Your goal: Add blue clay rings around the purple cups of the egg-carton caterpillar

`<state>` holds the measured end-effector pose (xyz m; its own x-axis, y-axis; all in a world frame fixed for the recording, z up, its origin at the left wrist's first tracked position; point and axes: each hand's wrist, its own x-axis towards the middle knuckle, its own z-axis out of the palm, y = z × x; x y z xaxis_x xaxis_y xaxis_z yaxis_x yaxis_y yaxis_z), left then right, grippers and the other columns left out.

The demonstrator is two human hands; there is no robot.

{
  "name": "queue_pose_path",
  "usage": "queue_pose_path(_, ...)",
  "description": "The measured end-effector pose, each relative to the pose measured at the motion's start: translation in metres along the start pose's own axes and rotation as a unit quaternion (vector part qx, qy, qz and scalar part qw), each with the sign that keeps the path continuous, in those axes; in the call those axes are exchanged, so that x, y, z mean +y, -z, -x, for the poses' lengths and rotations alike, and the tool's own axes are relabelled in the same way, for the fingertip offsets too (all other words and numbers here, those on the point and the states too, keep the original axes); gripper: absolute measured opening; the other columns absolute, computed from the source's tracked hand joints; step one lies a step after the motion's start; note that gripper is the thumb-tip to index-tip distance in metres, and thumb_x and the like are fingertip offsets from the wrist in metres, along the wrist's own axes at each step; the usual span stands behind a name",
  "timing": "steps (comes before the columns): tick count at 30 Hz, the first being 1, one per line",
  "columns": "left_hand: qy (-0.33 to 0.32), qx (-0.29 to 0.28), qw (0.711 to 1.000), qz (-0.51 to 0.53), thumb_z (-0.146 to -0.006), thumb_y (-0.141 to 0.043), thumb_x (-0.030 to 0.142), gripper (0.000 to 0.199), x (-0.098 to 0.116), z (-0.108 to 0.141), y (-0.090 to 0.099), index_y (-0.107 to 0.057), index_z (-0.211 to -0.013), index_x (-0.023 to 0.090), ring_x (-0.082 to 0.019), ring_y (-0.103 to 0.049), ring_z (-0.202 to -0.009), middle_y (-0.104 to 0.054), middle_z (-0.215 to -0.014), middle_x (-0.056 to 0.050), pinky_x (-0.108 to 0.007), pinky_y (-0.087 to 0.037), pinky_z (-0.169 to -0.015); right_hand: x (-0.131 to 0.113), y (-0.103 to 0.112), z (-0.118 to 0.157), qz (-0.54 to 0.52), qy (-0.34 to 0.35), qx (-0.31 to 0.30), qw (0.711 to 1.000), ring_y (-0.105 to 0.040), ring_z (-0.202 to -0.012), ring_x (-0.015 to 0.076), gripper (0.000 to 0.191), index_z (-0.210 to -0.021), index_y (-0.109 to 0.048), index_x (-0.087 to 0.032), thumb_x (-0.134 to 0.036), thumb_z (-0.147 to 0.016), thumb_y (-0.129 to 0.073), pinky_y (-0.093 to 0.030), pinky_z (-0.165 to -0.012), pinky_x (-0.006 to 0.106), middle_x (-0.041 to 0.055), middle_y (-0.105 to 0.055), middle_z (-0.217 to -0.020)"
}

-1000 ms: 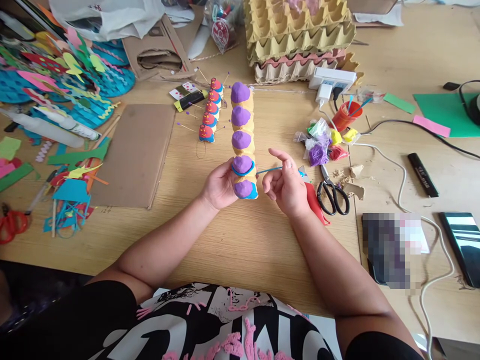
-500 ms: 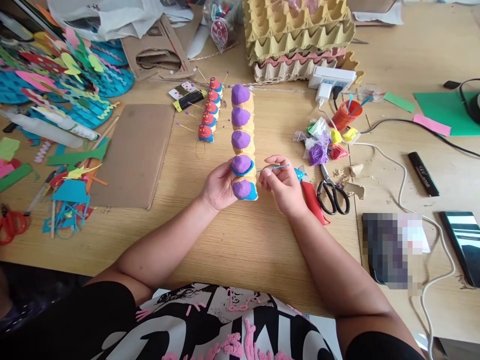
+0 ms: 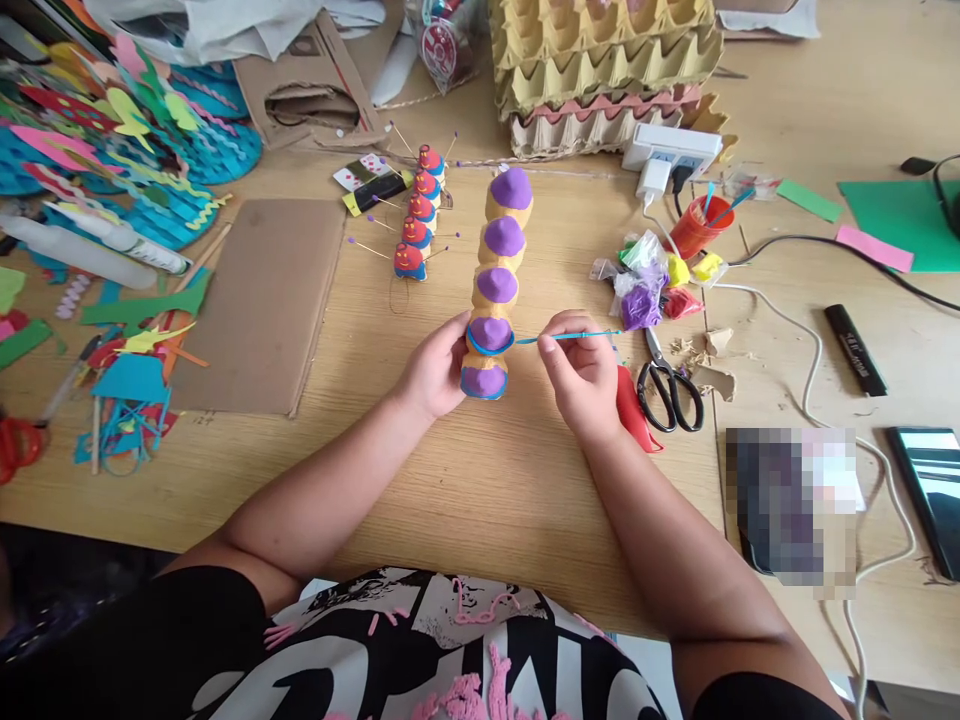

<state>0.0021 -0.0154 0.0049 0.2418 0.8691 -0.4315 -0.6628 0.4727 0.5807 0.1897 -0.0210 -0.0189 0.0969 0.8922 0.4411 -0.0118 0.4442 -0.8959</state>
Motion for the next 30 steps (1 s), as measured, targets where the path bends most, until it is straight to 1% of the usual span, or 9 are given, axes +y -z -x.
queue_pose_path(3,-0.037,0.019,0.999,-0.029,-0.103,-0.079,0.037,0.024,-0.0023,0.0005,-0.0017,-0.073,-0.088,0.019,-0.01,-0.07,-0.064,-0.075,-0.078,0.002,-0.023,-0.054,-0.064,-0.0028,0.0014,0.0025,0.065,0.052,-0.05,0.995,-0.068,-0.094,0.0216,0.027,-0.092,-0.074,-0.028,-0.053,-0.099,-0.083,-0.057,-0.087,0.042,0.0031,-0.067,-0.095)
queue_pose_path(6,-0.054,0.032,0.997,-0.043,-0.102,-0.081,0.036,0.028,-0.0026,0.0018,-0.0051,-0.07,-0.083,0.019,-0.009,-0.071,-0.066,-0.076,-0.078,0.002,-0.021,-0.054,-0.067,-0.0028,0.0031,0.0052,0.118,0.067,-0.079,0.988,-0.068,-0.098,0.0233,0.027,-0.094,-0.076,-0.028,-0.054,-0.102,-0.079,-0.057,-0.095,0.048,0.004,-0.067,-0.1)
queue_pose_path(9,-0.052,0.034,0.997,-0.053,-0.103,-0.08,0.035,0.03,-0.0021,0.003,-0.0073,-0.069,-0.08,0.019,-0.009,-0.07,-0.064,-0.075,-0.076,0.003,-0.021,-0.052,-0.065,-0.0018,0.0039,0.0059,0.151,0.078,-0.091,0.981,-0.068,-0.1,0.0243,0.026,-0.096,-0.078,-0.029,-0.054,-0.103,-0.077,-0.058,-0.096,0.05,0.0044,-0.066,-0.101)
queue_pose_path(12,-0.052,0.022,0.997,-0.054,-0.104,-0.078,0.033,0.031,-0.0025,0.0032,-0.0067,-0.068,-0.078,0.019,-0.009,-0.069,-0.063,-0.074,-0.073,0.003,-0.021,-0.051,-0.064,-0.0021,0.0035,0.0055,0.159,0.093,-0.1,0.978,-0.068,-0.101,0.0245,0.023,-0.096,-0.079,-0.03,-0.051,-0.103,-0.078,-0.058,-0.095,0.05,0.0044,-0.066,-0.102)
queue_pose_path(18,-0.046,0.012,0.997,-0.06,-0.102,-0.08,0.036,0.031,-0.0037,0.0032,-0.0056,-0.069,-0.08,0.019,-0.01,-0.071,-0.065,-0.075,-0.075,0.003,-0.021,-0.052,-0.065,-0.004,0.0029,0.0057,0.177,0.113,-0.113,0.971,-0.067,-0.102,0.0246,0.01,-0.098,-0.08,-0.032,-0.041,-0.101,-0.08,-0.058,-0.096,0.051,0.0035,-0.065,-0.103)
queue_pose_path(21,-0.047,0.003,0.997,-0.054,-0.105,-0.076,0.034,0.028,-0.004,0.0035,-0.0058,-0.071,-0.082,0.018,-0.009,-0.072,-0.066,-0.076,-0.076,0.002,-0.021,-0.053,-0.065,-0.0045,0.0038,0.0057,0.194,0.121,-0.109,0.967,-0.067,-0.101,0.0241,0.005,-0.099,-0.081,-0.032,-0.037,-0.099,-0.083,-0.058,-0.094,0.05,0.0031,-0.065,-0.103)
queue_pose_path(26,-0.046,0.008,0.998,-0.051,-0.106,-0.074,0.032,0.026,-0.0049,0.0029,-0.0048,-0.072,-0.084,0.017,-0.009,-0.072,-0.066,-0.077,-0.078,0.002,-0.021,-0.055,-0.065,-0.0047,0.0056,0.0053,0.214,0.122,-0.11,0.963,-0.067,-0.103,0.0254,0.008,-0.099,-0.081,-0.032,-0.038,-0.097,-0.085,-0.059,-0.094,0.051,0.0035,-0.064,-0.104)
queue_pose_path(30,-0.05,0.001,0.998,-0.049,-0.107,-0.072,0.029,0.027,-0.0051,0.0025,-0.0043,-0.072,-0.082,0.017,-0.009,-0.072,-0.066,-0.076,-0.077,0.002,-0.02,-0.054,-0.065,-0.0049,0.006,0.0056,0.213,0.141,-0.111,0.96,-0.067,-0.105,0.0252,0.005,-0.099,-0.08,-0.031,-0.034,-0.097,-0.084,-0.058,-0.095,0.05,0.0041,-0.063,-0.108)
